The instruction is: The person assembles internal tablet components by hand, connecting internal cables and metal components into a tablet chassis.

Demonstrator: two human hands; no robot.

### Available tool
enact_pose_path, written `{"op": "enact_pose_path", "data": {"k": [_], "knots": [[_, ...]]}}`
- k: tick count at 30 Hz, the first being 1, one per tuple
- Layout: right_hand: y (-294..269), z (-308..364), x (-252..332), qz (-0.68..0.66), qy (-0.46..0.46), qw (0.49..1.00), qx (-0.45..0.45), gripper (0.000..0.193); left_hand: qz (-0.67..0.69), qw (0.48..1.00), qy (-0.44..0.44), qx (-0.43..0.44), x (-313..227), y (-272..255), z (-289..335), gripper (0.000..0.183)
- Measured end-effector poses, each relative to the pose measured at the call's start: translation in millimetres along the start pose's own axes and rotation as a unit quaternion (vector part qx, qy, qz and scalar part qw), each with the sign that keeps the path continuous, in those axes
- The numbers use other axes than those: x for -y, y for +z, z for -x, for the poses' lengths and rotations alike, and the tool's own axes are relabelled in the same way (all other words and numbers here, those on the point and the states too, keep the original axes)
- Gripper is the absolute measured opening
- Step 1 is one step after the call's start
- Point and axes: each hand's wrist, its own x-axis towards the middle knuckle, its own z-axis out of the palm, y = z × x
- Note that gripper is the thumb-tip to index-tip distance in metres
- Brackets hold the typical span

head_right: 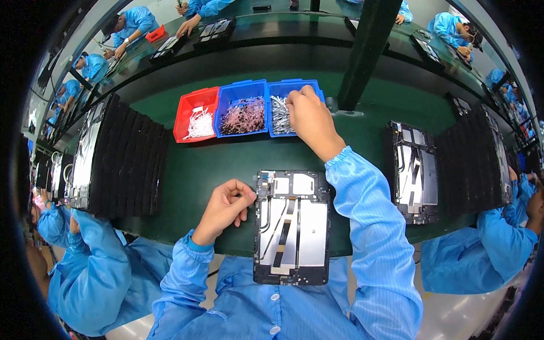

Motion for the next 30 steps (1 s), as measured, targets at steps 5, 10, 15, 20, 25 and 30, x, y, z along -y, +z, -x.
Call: {"op": "enact_pose_path", "data": {"k": [5, 10, 15, 20, 25, 30], "knots": [[-6.5, -12.3, 9.1, 0.159, -0.118, 0.979, 0.049, 0.037, -0.024, 1.000, 0.000, -0.009, -2.2, 5.1, -1.4, 0.017], [-30.6, -53.3, 22.9, 0.149, 0.028, 0.916, 0.371, 0.064, -0.029, 1.000, 0.007, -0.003, 0.3, 5.0, 1.0, 0.016], [-12.8, -57.7, -8.9, 0.107, -0.053, 0.929, 0.351, 0.060, -0.033, 0.999, 0.020, 0.002, 1.9, 6.9, 0.4, 0.016], [-0.9, -48.2, -8.7, 0.073, -0.069, 0.948, 0.303, 0.055, -0.044, 0.999, 0.015, -0.013, 2.1, 5.1, 2.6, 0.017], [-8.0, -41.3, -3.6, 0.102, -0.079, 0.953, 0.273, 0.047, -0.042, 0.999, 0.026, -0.008, 4.0, 5.7, 1.7, 0.017], [-16.4, -35.0, -1.2, 0.133, -0.133, 0.950, 0.251, 0.044, -0.038, 0.999, 0.029, -0.013, 7.4, 4.3, 1.7, 0.017]]}}
